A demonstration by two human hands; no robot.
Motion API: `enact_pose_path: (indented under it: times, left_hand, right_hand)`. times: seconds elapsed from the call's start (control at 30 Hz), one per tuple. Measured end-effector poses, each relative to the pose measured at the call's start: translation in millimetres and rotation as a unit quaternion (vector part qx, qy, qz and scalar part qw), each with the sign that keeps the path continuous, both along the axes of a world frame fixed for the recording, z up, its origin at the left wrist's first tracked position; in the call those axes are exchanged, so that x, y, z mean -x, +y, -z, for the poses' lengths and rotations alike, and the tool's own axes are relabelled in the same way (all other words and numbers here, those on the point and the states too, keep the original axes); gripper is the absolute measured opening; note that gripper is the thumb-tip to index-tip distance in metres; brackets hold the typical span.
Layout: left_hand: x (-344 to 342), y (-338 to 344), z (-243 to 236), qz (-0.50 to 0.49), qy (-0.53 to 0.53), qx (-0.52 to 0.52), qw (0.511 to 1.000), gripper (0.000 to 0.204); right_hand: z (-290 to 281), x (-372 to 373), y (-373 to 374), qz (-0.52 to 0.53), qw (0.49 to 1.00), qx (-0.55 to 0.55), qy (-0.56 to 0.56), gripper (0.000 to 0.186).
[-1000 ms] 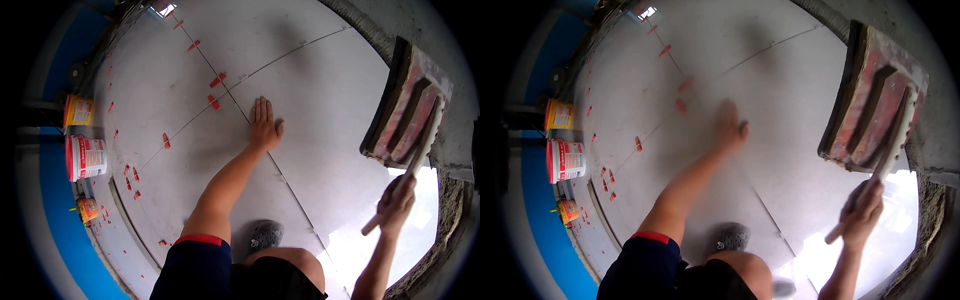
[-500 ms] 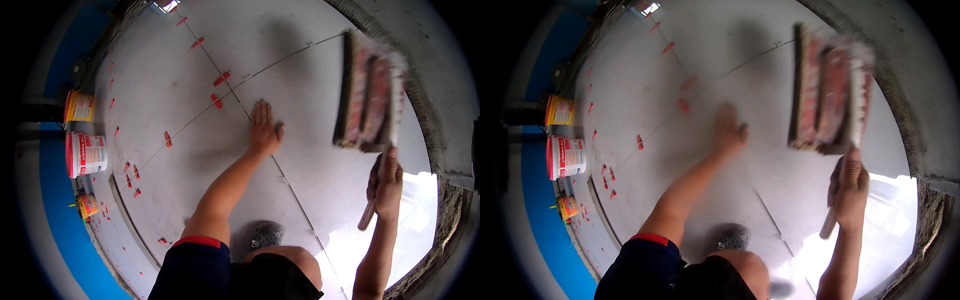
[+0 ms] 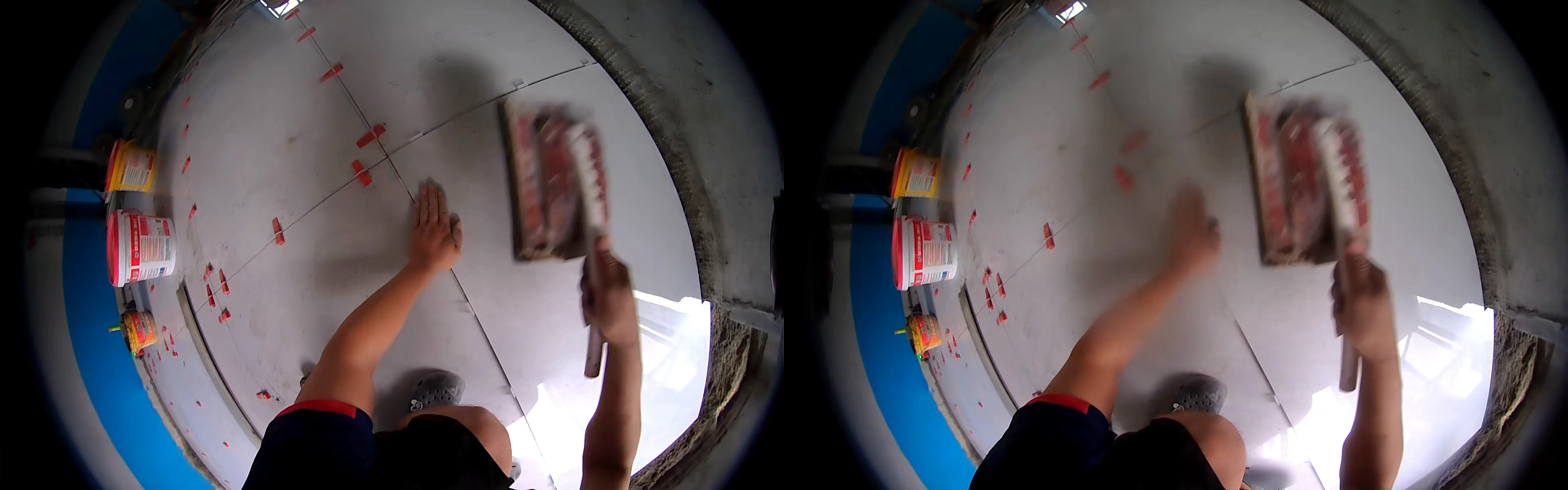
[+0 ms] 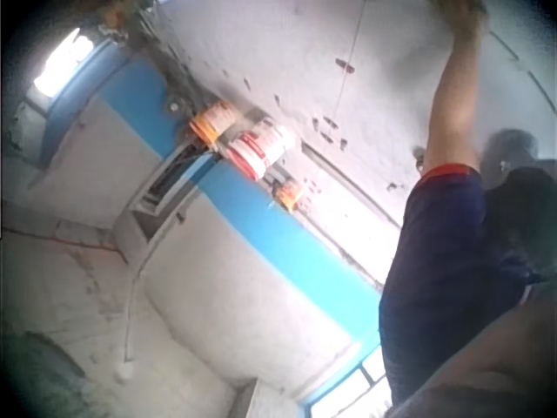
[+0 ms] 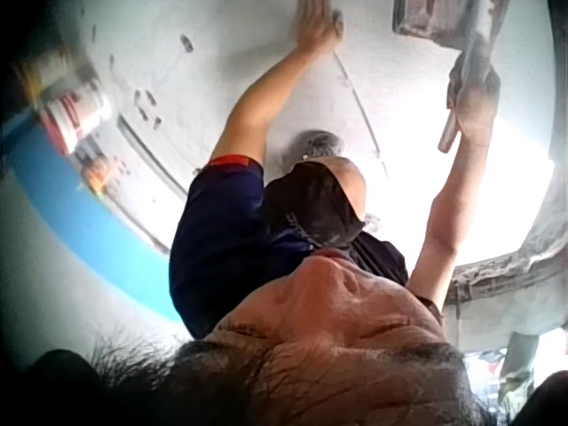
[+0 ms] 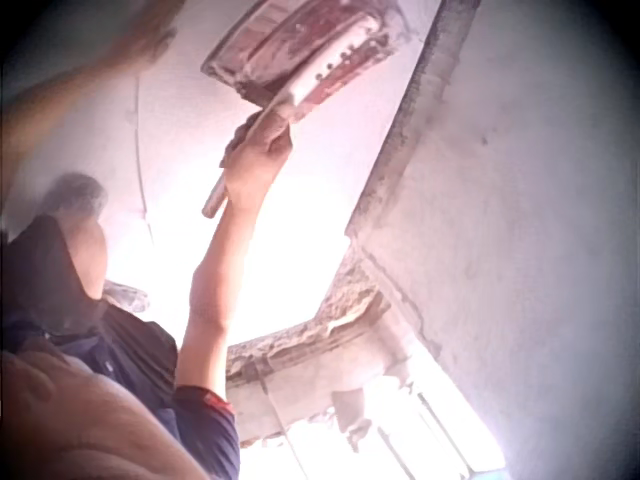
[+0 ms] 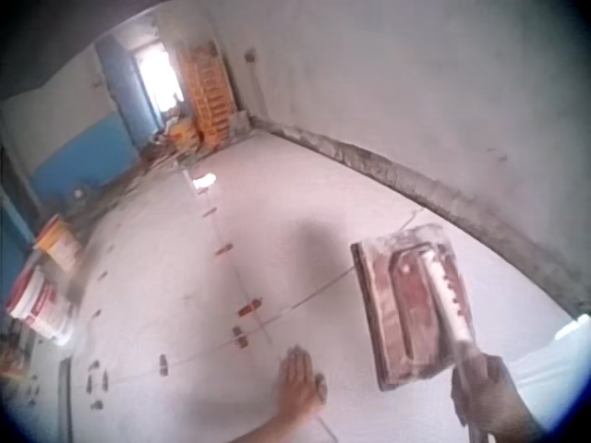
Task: The person applies mortar to a large floor tile using a trowel, positions the tile on the floor, and uses a float to press it down.
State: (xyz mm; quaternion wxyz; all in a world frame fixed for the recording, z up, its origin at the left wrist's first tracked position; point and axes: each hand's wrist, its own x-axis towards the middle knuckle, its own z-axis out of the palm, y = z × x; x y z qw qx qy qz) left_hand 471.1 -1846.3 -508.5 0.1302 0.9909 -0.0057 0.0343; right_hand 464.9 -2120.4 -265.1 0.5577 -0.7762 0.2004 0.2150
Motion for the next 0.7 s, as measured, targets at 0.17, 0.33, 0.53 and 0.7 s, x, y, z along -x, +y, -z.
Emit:
enact_pose_path:
  times: [0.17,0.33,0.53,0.7]
  left_hand:
    - [6.0,3.7,-1.7,-0.008,0.021,-0.011,1.0,0.074]
    - [8.8,-7.0,11.2,-0.002,-0.014,0.012,1.0,0.073]
    - [11.1,1.8,2.7,-0.028,0.017,0.02,0.999,0.073]
    - [11.5,-3.3,4.5,-0.031,0.029,0.005,0.999,0.072]
  right_hand:
    - [46.6,-1.3,15.8,0.083,0.987,-0.012,-0.137,0.058]
    - [144.4,15.7,13.3,-0.082,0.987,0.113,0.083,0.067]
    - [14.7,-27.7,26.6,-0.025,0.998,-0.003,0.05,0.055]
    - [50.5,-14.9,25.8,0.075,0.986,-0.016,-0.15,0.059]
